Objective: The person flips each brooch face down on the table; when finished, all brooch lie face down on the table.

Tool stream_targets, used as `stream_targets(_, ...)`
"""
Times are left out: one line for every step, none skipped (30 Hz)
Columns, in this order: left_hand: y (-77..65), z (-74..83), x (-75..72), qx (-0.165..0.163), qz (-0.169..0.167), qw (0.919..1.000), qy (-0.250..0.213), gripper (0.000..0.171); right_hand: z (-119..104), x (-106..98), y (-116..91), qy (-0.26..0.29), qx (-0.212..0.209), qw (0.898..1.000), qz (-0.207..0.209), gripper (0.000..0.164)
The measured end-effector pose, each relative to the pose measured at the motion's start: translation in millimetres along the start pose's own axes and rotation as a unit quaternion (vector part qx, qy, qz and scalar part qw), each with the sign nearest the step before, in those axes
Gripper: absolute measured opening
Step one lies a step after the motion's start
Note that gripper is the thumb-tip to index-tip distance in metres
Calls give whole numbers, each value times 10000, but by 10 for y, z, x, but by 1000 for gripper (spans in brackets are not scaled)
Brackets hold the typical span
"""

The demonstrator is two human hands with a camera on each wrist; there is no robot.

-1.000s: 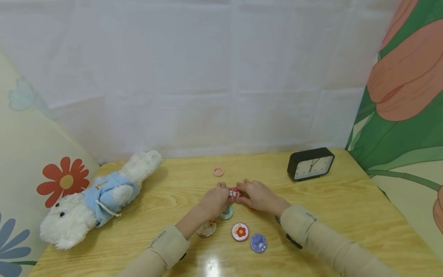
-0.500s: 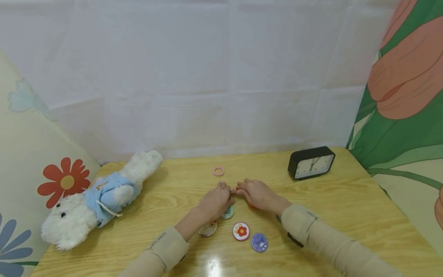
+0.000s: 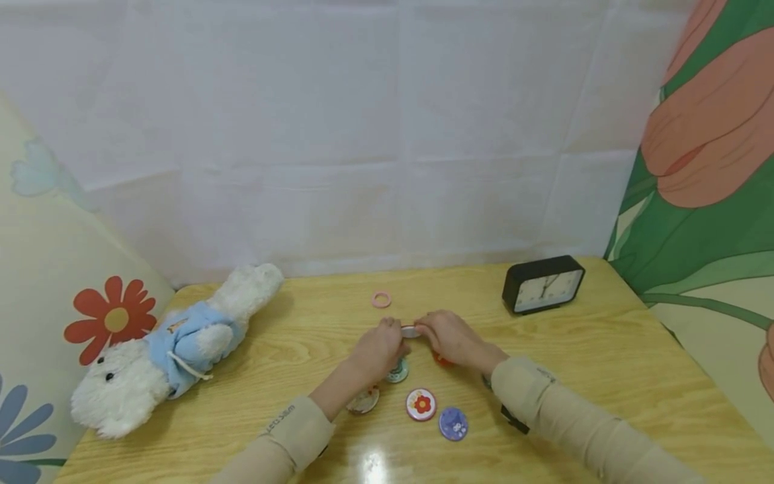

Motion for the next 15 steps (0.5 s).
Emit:
stream_targets(2, -1, 2, -24, -5, 10000, -6, 28, -4, -4, 0, 15, -18, 10000, 35, 25)
stream_targets(4, -1, 2, -40, 3, 10000, -15, 29, -6, -8, -1, 21, -24, 10000, 72, 24)
stream_targets(5, 2, 2, -52, 3, 10000, -7, 29, -9, -13, -1, 23, -28, 9999, 121, 23)
stream_targets(6, 7, 3, -51, 18, 10000, -5, 30, -7, -14, -1, 29, -6, 9999, 153, 23)
stream_targets(7, 15, 2, -27, 58, 10000, 26, 31, -3, -15, -1, 40, 19, 9998, 184, 23)
stream_targets(8, 25, 2, -13, 78, 9999, 66, 32, 1, -16, -1, 44, 40, 9997, 220, 23)
stream_targets(8, 34, 5, 3, 98, 9999, 118, 34, 3, -16, -2, 39, 60, 9996, 259, 22)
stream_targets(6, 42, 5, 9, 126, 9998, 172, 35, 5, -16, -3, 39, 79, 9995, 303, 22)
stream_targets(5, 48, 6, 11, 148, 9996, 237, 36, 5, -17, -5, 38, 88, 9993, 350, 21)
stream_targets(4, 54, 7, 11, 184, 9995, 275, 38, 7, -21, -7, 44, 102, 9992, 392, 21)
stream_targets(2, 60, 7, 9, 208, 9992, 330, 39, 9, -25, -10, 42, 103, 9989, 446, 20)
stream_targets(0, 63, 11, -5, 202, 9991, 375, 39, 10, -33, -13, 34, 105, 9986, 516, 18)
stream_targets(-3, 67, 11, -5, 224, 9989, 401, 40, 12, -43, -17, 43, 116, 9981, 596, 17)
stream_targets(-6, 72, 11, 8, 230, 9988, 432, 41, 19, -53, -20, 56, 145, 9976, 674, 15)
stream_targets(-9, 77, 15, 20, 221, 9986, 476, 41, 27, -61, -25, 86, 179, 9970, 746, 14)
Point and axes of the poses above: each hand's wrist, its own y-axis towards the middle knuckle, its own x-axis out of the palm, z = x × y, the point moved 8 cm from there along y, towards the middle knuckle, and after that the axes turned 4 degrees about -y, right-handed, at the moved point
